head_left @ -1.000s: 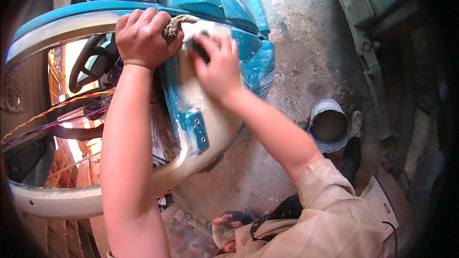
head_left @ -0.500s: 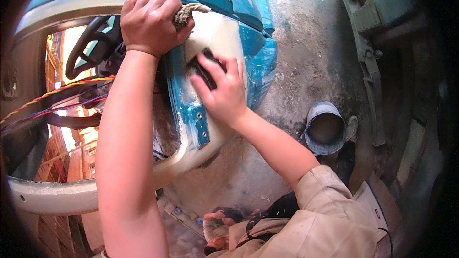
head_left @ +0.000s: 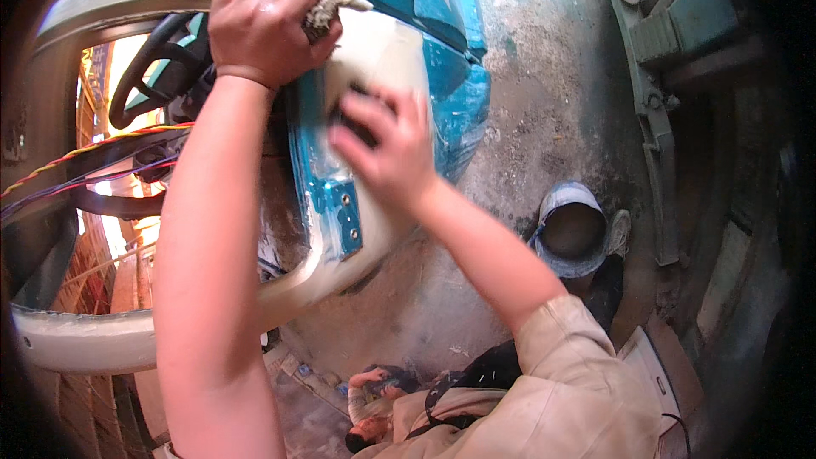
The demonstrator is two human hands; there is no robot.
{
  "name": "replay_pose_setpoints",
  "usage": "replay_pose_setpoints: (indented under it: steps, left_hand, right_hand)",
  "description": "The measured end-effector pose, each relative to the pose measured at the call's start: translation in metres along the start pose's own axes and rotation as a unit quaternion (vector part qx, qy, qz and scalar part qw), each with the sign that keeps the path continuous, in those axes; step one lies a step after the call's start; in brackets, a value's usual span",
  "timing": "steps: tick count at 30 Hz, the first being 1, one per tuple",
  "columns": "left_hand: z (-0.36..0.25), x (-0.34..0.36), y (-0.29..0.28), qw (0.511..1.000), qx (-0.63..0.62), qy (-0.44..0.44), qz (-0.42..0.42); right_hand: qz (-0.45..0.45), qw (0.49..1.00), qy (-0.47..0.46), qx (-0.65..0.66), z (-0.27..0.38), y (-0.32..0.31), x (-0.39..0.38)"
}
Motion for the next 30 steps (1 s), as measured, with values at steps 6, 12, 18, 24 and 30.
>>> replay_pose_setpoints:
  steps: [6, 12, 18, 24, 30]
  left_hand:
    - [-0.006, -0.001, 0.010, 1.000, 0.000, -0.003, -0.006]
    - [-0.003, -0.001, 0.001, 1.000, 0.001, 0.001, -0.002]
    - [-0.007, 0.000, 0.008, 1.000, 0.000, 0.012, 0.012]
    - [-0.003, -0.003, 0.000, 1.000, -0.007, 0.001, 0.001]
    - [-0.007, 0.007, 0.006, 0.999, -0.011, 0.010, -0.029]
  right_hand:
    - [-0.090, 0.991, 0.073, -0.069, -0.040, 0.002, 0.077]
    - [0.014, 0.999, -0.031, -0.004, -0.002, -0.003, -0.010]
    - [-0.087, 0.992, 0.085, -0.042, -0.048, -0.001, 0.080]
    - [0.014, 1.000, 0.012, 0.007, -0.010, -0.009, -0.007]
    - [-0.103, 0.989, 0.094, -0.049, -0.066, -0.010, 0.079]
Point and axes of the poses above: each hand's wrist, its own x-axis towards the middle knuckle, its own y-axis out of the palm, z = x × y, the point moved 9 cm from there along x, towards the middle knuckle, and after that the axes turned 15 degrees about y, right-handed, at the moved point
